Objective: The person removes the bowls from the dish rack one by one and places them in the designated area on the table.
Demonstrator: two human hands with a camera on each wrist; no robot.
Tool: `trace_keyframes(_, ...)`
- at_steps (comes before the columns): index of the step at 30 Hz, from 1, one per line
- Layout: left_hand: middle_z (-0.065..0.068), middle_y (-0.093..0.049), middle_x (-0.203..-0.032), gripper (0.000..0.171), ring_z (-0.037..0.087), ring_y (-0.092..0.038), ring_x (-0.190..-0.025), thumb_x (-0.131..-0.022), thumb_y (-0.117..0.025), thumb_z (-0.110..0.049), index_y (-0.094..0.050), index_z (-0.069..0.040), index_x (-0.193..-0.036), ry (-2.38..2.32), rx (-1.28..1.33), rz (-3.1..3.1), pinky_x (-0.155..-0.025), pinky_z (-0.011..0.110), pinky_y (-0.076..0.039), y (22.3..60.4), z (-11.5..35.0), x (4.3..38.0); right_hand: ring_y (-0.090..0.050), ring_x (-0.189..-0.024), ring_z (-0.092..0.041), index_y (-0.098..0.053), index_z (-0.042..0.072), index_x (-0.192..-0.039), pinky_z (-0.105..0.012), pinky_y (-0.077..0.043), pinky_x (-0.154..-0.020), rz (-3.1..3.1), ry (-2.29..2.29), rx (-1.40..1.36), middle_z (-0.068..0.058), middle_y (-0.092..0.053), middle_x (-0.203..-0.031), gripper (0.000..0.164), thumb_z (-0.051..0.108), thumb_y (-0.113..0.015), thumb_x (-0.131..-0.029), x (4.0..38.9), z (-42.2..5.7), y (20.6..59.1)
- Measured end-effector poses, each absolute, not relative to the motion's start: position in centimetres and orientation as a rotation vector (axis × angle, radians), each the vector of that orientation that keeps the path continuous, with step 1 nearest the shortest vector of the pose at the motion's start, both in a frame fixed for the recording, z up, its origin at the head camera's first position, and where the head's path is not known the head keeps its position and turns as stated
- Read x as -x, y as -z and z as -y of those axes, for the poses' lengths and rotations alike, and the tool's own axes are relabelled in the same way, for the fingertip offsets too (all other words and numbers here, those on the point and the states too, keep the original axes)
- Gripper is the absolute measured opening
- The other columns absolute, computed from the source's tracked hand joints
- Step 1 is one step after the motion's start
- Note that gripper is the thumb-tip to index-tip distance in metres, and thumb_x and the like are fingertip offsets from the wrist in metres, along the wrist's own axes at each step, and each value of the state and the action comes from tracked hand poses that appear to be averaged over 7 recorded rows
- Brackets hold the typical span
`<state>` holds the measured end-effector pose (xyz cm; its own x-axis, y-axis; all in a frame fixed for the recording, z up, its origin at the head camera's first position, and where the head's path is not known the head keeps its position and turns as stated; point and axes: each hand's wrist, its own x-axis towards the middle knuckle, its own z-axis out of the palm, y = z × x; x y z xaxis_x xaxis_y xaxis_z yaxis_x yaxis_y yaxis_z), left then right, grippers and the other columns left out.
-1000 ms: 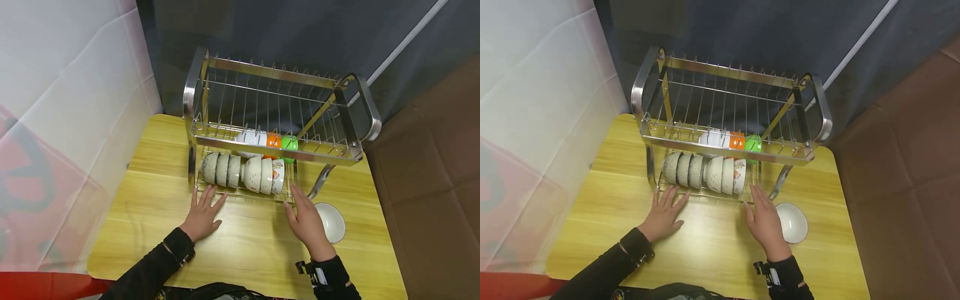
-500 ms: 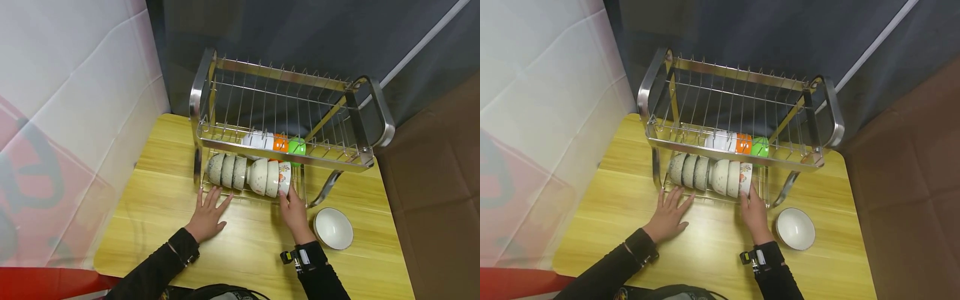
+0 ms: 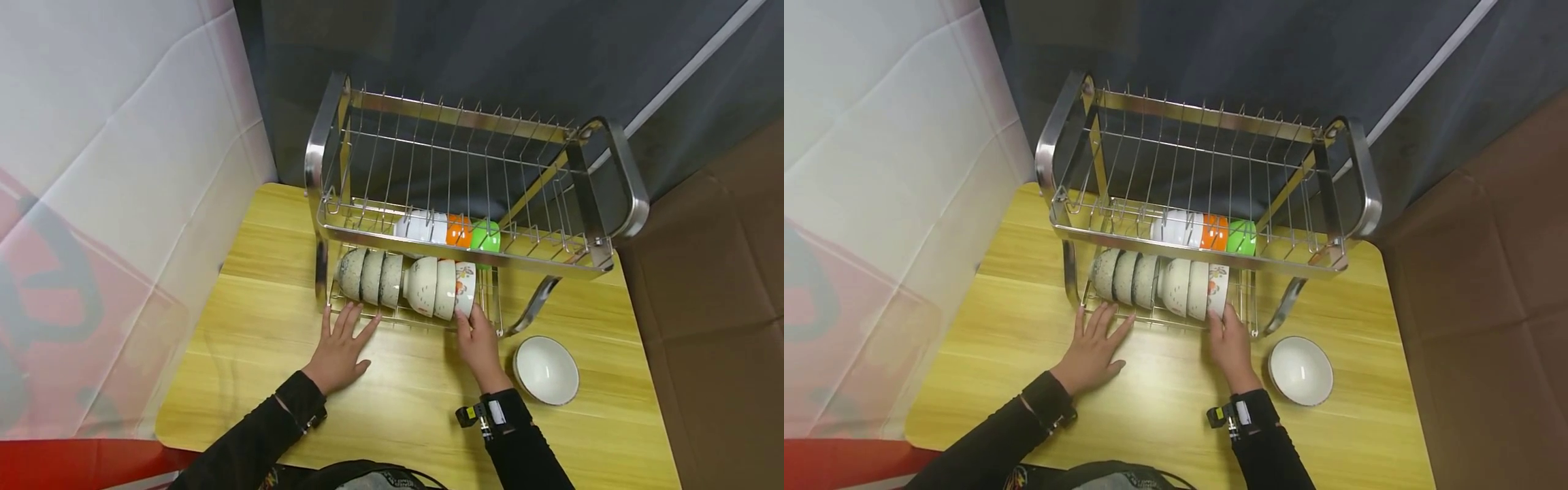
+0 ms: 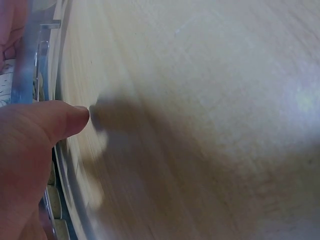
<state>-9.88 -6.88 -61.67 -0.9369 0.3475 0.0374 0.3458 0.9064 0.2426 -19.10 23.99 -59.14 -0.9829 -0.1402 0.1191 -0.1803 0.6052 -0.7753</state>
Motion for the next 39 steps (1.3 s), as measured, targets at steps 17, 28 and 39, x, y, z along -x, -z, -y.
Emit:
trace_keyframes(17, 0.026, -0.027, -0.174, 0.098, 0.045, -0.020, -0.163, -0.095, -0.084, -0.048, -0.034, -0.019, -0.174, -0.362, -0.583, -3.110, -0.127, 0.075, -0.009, 63.1, 6.6, 9.9, -0.064, -0.101, -0.023, -0.059, -0.010, -0.141, -0.020, -0.048, -0.081, 2.692, -1.571, -0.121, -0.032, -0.070, -0.126, 0.033, 0.011, -0.052, -0.117, 18.7, -25.3, 57.8)
trace_keyframes(28, 0.025, -0.029, -0.173, 0.100, 0.045, -0.023, -0.162, -0.094, -0.084, -0.052, -0.034, -0.020, -0.174, -0.330, -0.607, -3.159, -0.125, 0.075, -0.014, 63.7, 6.4, 9.9, -0.062, -0.113, 0.004, -0.051, -0.006, -0.155, -0.013, -0.049, -0.095, 2.600, -1.895, 0.101, -0.023, -0.070, -0.138, 0.047, 0.026, -0.047, -0.120, 18.6, -26.0, 56.3)
trace_keyframes(39, 0.026, -0.026, -0.174, 0.100, 0.046, -0.020, -0.163, -0.095, -0.084, -0.050, -0.031, -0.020, -0.175, -0.368, -0.558, -3.108, -0.126, 0.076, -0.009, 62.9, 6.7, 9.8, -0.061, -0.110, -0.003, -0.050, -0.010, -0.150, -0.017, -0.049, -0.091, 2.389, -2.001, 0.108, 0.016, -0.070, -0.117, 0.044, 0.023, -0.045, -0.120, 17.6, -27.4, 52.7)
